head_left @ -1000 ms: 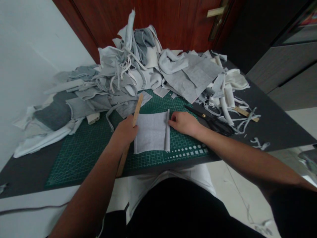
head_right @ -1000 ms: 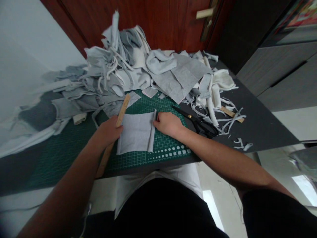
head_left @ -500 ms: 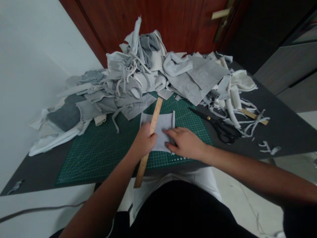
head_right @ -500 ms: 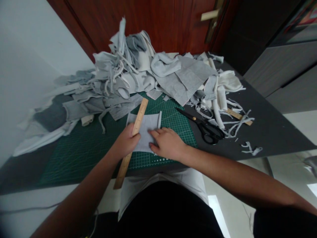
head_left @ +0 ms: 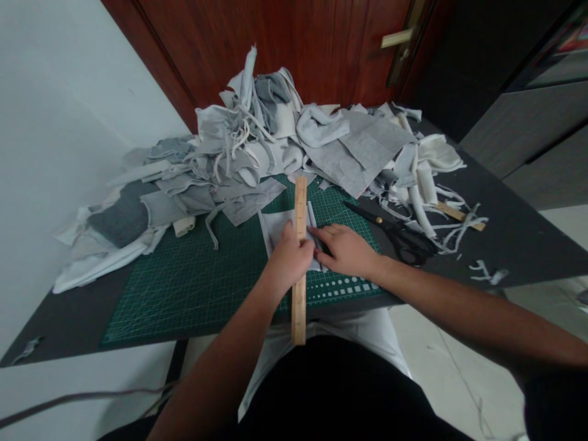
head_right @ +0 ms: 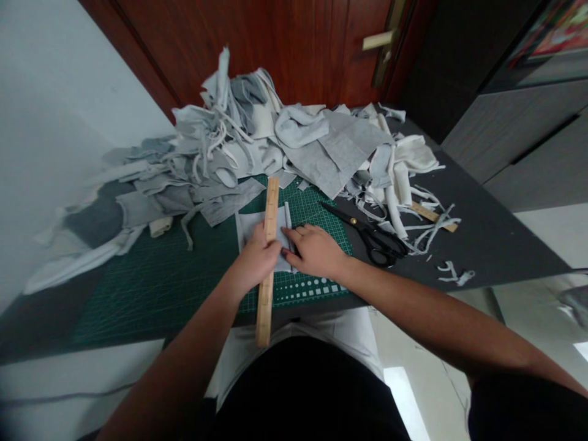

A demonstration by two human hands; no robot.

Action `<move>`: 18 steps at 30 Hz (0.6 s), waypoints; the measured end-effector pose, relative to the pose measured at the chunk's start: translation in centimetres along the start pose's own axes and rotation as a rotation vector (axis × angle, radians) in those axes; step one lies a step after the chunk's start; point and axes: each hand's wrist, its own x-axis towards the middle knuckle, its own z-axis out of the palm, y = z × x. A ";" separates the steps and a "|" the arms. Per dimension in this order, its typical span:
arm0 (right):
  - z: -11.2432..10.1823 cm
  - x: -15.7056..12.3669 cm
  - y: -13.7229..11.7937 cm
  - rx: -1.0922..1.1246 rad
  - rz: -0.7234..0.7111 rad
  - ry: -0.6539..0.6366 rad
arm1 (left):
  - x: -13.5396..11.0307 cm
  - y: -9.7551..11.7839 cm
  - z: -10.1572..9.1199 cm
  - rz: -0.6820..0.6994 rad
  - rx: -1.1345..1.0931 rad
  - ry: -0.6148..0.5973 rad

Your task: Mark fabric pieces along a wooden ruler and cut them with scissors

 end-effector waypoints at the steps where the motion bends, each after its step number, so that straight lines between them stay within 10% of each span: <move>1: 0.0 -0.2 0.1 0.007 0.004 0.004 | 0.1 0.4 0.5 -0.044 0.082 -0.023; 10: -0.2 -0.6 0.2 0.004 0.064 0.037 | -0.2 0.3 1.8 0.054 0.610 0.146; 18: -0.6 -0.6 0.2 -0.031 0.060 0.035 | -0.7 -2.2 1.9 0.080 0.596 0.166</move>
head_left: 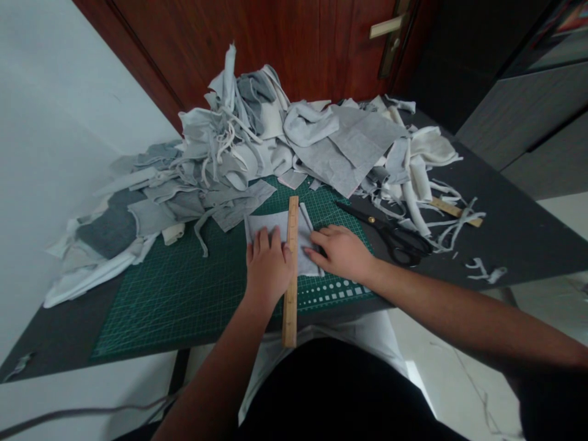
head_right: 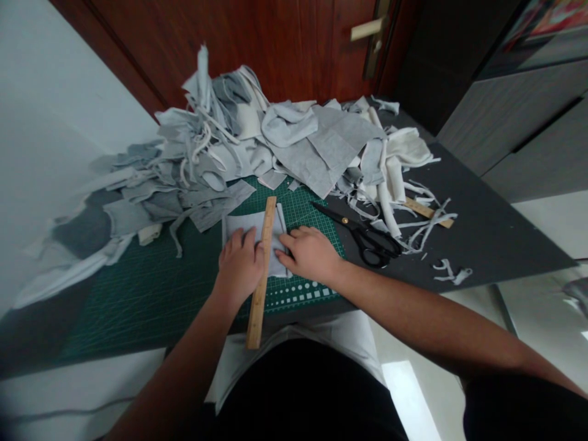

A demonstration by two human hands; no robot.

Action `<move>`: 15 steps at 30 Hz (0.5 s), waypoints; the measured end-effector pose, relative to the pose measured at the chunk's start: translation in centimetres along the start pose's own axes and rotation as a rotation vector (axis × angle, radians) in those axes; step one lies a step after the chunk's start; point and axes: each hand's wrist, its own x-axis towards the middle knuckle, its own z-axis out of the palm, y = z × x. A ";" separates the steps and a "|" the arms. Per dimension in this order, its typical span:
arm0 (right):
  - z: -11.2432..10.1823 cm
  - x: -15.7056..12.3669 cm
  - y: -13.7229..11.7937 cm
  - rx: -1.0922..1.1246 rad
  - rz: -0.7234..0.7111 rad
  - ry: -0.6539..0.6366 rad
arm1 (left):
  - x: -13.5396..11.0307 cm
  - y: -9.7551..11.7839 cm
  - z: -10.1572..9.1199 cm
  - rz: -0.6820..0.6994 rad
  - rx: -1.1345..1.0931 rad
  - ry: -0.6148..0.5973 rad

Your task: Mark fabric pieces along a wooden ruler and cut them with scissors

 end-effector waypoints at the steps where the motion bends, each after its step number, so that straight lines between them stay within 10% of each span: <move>1: 0.0 0.0 0.0 -0.003 0.019 0.001 | -0.1 -0.4 0.2 0.001 0.001 -0.016; 15: 0.0 -0.3 0.8 0.031 0.075 -0.006 | -2.0 -9.3 -1.0 -0.242 -0.005 -0.110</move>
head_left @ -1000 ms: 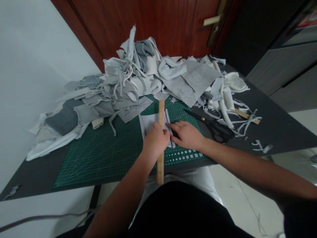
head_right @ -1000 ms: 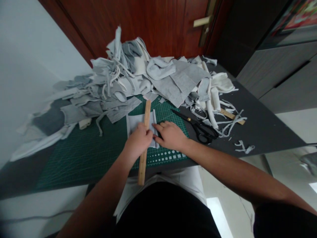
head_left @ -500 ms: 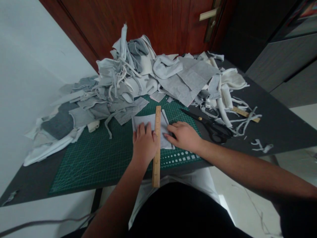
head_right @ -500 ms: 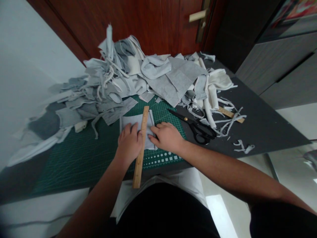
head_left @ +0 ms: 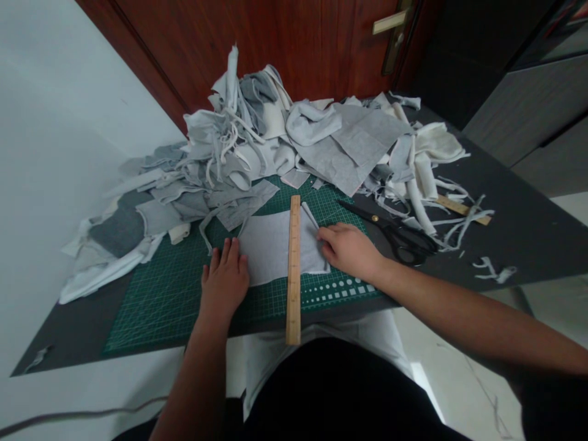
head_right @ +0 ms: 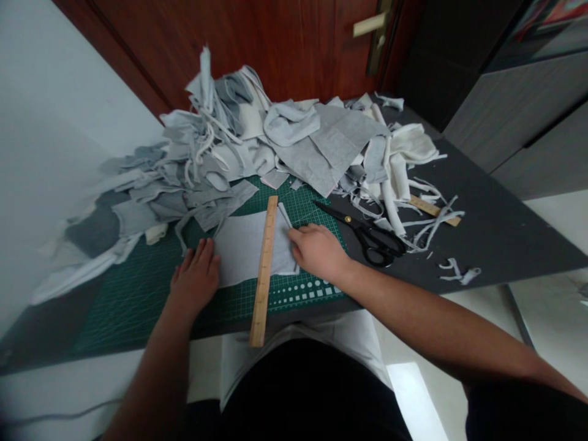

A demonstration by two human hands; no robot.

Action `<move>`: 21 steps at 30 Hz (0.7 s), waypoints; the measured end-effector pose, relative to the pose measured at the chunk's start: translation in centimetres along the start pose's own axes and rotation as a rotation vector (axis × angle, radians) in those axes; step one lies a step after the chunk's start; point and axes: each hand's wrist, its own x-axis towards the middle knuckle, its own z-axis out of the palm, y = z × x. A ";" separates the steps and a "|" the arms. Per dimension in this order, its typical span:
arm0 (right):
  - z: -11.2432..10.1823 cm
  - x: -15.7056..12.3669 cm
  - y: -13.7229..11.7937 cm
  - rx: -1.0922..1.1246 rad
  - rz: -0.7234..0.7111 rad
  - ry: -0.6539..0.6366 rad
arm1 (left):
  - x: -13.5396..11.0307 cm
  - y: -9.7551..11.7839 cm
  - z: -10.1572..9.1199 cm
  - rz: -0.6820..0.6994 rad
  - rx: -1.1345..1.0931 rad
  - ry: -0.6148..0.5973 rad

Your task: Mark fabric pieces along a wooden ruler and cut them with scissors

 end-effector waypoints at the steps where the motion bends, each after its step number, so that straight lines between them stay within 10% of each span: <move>1: -0.1 0.0 0.0 -0.014 0.001 -0.006 | 0.1 -0.5 -0.1 -0.009 0.001 0.007; 6: -0.4 0.1 -0.1 -0.060 0.002 -0.012 | 0.2 -1.0 -0.5 0.043 0.020 0.088; 12: -0.3 0.1 0.0 -0.066 -0.018 -0.002 | 0.9 -0.5 -0.5 0.495 -0.035 -0.083; 17: -0.2 0.1 0.1 -0.057 -0.023 0.015 | 0.7 -0.6 -1.6 0.316 0.029 -0.125; 21: -0.1 0.3 0.0 -0.030 -0.013 0.005 | 0.9 3.6 -3.3 0.214 0.110 -0.062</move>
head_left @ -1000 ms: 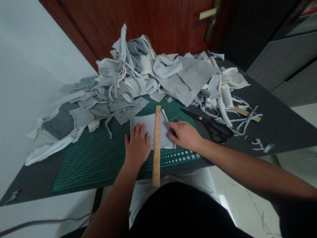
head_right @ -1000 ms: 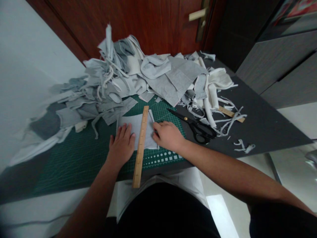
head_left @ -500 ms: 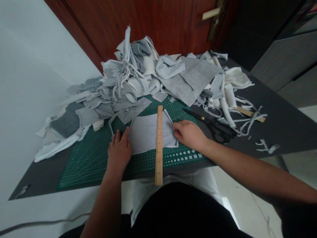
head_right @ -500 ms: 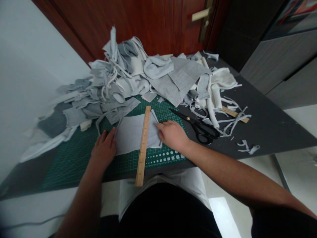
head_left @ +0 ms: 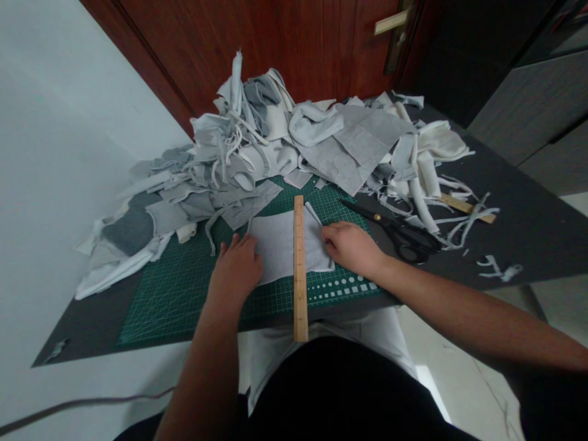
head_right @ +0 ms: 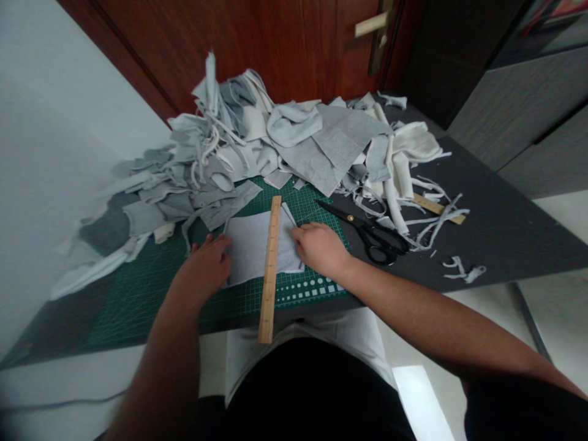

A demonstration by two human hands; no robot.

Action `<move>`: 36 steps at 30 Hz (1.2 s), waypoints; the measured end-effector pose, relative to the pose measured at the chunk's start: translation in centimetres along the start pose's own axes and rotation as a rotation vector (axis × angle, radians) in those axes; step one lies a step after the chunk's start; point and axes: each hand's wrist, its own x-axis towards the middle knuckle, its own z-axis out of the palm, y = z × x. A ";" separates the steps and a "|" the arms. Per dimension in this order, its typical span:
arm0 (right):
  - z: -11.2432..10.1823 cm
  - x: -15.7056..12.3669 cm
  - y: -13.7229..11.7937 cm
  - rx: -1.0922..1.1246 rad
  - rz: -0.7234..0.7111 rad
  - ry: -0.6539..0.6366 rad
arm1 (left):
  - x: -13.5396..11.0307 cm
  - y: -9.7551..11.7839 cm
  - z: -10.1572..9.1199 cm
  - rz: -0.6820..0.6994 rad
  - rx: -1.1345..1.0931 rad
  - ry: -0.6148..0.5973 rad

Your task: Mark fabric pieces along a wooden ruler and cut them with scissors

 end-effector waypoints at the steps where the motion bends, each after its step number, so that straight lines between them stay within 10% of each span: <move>1: 0.0 0.0 0.0 0.007 0.003 -0.002 | 0.6 1.8 -0.5 0.001 -0.035 0.028; 6: 0.1 0.0 -0.1 0.025 0.051 0.017 | 4.6 11.7 -0.9 0.216 -0.424 0.120; 9: -0.1 0.0 0.0 0.034 0.098 0.014 | 5.8 13.9 0.4 0.100 -0.363 0.144; 17: -0.7 -0.1 0.0 -0.020 0.159 0.007 | 5.9 10.6 2.4 0.090 -0.148 0.158; 28: -1.1 -0.4 0.0 -0.044 0.208 0.005 | 6.0 11.2 3.4 0.200 -0.122 0.174; 36: -1.2 -0.1 0.2 -0.035 0.199 -0.026 | 8.7 8.4 3.8 0.231 -0.394 0.206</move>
